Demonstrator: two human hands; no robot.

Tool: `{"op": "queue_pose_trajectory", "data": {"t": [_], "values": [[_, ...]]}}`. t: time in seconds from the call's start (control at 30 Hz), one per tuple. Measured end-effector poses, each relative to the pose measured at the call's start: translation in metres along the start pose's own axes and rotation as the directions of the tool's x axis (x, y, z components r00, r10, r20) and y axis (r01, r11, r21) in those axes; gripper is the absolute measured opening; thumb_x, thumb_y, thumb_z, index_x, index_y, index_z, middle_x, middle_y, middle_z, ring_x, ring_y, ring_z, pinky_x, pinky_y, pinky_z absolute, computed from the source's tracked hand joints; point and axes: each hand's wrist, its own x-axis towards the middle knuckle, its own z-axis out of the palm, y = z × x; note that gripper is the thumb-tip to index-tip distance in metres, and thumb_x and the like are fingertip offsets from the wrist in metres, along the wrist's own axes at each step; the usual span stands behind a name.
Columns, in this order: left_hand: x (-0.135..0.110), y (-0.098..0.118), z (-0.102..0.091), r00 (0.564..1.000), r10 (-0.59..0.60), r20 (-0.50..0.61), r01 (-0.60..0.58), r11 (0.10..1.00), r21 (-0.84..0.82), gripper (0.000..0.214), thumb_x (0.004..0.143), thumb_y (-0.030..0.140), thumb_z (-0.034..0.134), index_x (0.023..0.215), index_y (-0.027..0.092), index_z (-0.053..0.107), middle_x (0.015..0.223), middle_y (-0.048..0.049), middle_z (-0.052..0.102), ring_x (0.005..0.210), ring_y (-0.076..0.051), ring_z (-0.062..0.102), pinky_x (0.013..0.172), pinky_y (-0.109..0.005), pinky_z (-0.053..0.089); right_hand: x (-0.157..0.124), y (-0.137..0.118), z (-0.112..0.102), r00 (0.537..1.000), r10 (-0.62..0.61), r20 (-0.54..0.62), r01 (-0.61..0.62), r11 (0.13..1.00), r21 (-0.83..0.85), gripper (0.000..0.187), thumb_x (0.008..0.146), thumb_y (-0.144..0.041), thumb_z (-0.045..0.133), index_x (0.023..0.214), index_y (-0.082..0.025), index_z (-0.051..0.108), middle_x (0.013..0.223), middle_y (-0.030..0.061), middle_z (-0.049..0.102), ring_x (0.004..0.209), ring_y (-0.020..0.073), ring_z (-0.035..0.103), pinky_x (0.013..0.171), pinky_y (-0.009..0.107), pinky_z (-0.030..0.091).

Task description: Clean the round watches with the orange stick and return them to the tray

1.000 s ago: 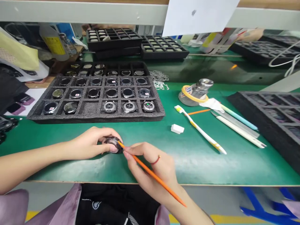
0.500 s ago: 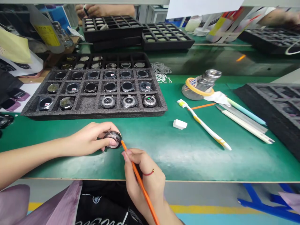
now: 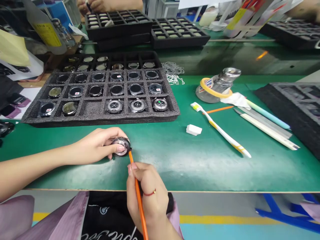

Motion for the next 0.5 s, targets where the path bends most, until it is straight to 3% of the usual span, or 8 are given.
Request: {"op": "queue_pose_trajectory", "data": {"t": [0.23, 0.33, 0.5], "values": [[-0.001, -0.001, -0.001, 1.000, 0.011, 0.009, -0.011, 0.999, 0.051, 0.019, 0.095, 0.032, 0.063, 0.105, 0.016, 0.064, 0.084, -0.0020, 0.074, 0.064, -0.012, 0.065, 0.057, -0.022, 0.054, 0.018, 0.006, 0.001, 0.997, 0.076, 0.020, -0.078, 0.986, 0.144, 0.017, 0.096, -0.007, 0.062, 0.092, -0.023, 0.058, 0.089, 0.0019, 0.074, 0.084, 0.0136, 0.076, 0.074, 0.023, 0.062], [-0.001, -0.001, -0.002, 0.998, 0.055, 0.033, -0.058, 0.993, 0.099, 0.021, 0.095, 0.030, 0.064, 0.110, 0.017, 0.065, 0.083, -0.0010, 0.074, 0.063, -0.012, 0.063, 0.055, -0.021, 0.049, 0.042, 0.012, -0.003, 0.987, 0.058, 0.152, -0.094, 0.967, 0.238, 0.016, 0.096, -0.010, 0.063, 0.087, -0.023, 0.060, 0.087, 0.0011, 0.076, 0.081, 0.0132, 0.076, 0.072, 0.022, 0.061], [-0.003, -0.004, 0.002, 0.992, 0.125, -0.008, -0.122, 0.979, 0.163, 0.030, 0.091, 0.032, 0.069, 0.117, 0.018, 0.065, 0.093, -0.0021, 0.076, 0.072, -0.015, 0.064, 0.063, -0.025, 0.047, 0.071, 0.017, -0.025, 0.919, 0.051, 0.391, -0.164, 0.950, 0.264, 0.014, 0.096, -0.018, 0.066, 0.084, -0.023, 0.063, 0.080, -0.0025, 0.077, 0.074, 0.0125, 0.076, 0.065, 0.019, 0.058]]}}
